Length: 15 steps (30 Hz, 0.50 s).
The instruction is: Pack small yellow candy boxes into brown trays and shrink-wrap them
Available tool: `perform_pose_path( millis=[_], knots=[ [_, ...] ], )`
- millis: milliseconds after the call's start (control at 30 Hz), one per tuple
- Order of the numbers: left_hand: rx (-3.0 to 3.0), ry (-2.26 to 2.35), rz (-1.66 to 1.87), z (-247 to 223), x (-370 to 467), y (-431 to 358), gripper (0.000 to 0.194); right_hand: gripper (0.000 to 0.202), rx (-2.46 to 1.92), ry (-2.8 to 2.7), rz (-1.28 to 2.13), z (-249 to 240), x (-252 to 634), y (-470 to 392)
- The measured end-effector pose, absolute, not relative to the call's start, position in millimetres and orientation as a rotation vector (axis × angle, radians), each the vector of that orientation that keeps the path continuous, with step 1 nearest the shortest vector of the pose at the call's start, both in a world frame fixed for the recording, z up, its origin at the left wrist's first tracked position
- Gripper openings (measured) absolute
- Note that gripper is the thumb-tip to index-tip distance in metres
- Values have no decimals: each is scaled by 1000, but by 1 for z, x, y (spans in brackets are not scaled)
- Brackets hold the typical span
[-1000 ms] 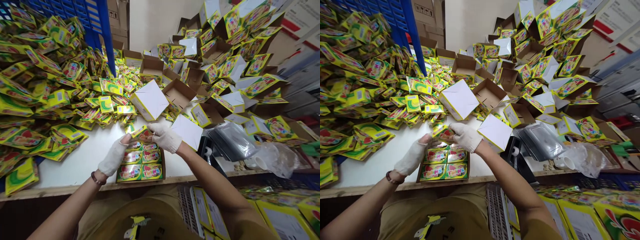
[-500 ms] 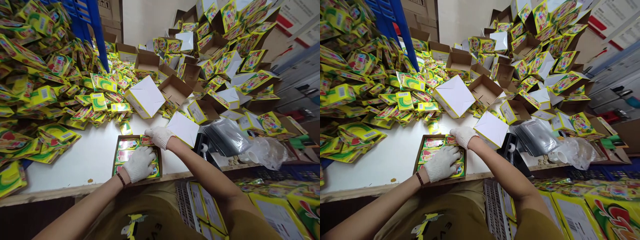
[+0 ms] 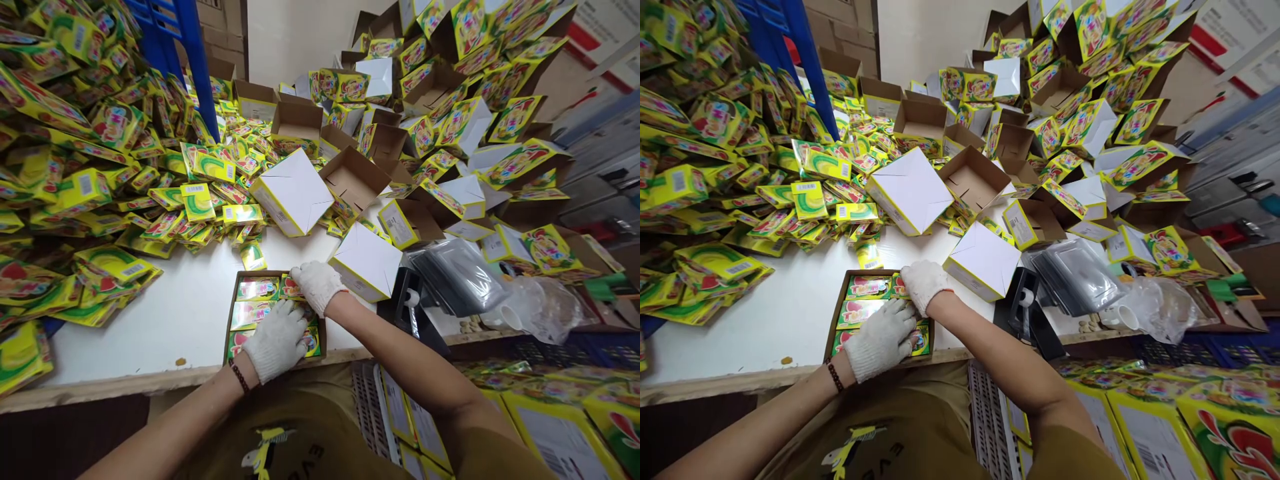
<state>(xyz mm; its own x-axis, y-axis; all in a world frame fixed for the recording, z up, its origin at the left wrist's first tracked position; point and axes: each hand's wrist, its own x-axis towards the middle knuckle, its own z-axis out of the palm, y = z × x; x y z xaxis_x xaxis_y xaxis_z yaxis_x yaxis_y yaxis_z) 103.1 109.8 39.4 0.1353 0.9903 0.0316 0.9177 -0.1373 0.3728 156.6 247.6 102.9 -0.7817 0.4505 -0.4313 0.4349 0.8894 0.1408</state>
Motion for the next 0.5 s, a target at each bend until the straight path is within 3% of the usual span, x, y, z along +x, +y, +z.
perform_pose_path(
  millis=[267, 500],
  knots=[
    [2101, 1997, 392, 42, 100, 116, 33, 29, 657, 2699, -2, 90, 166, 241],
    [2097, 2047, 444, 51, 85, 114, 28, 26, 668, 2644, -128, 91, 163, 245]
  ],
)
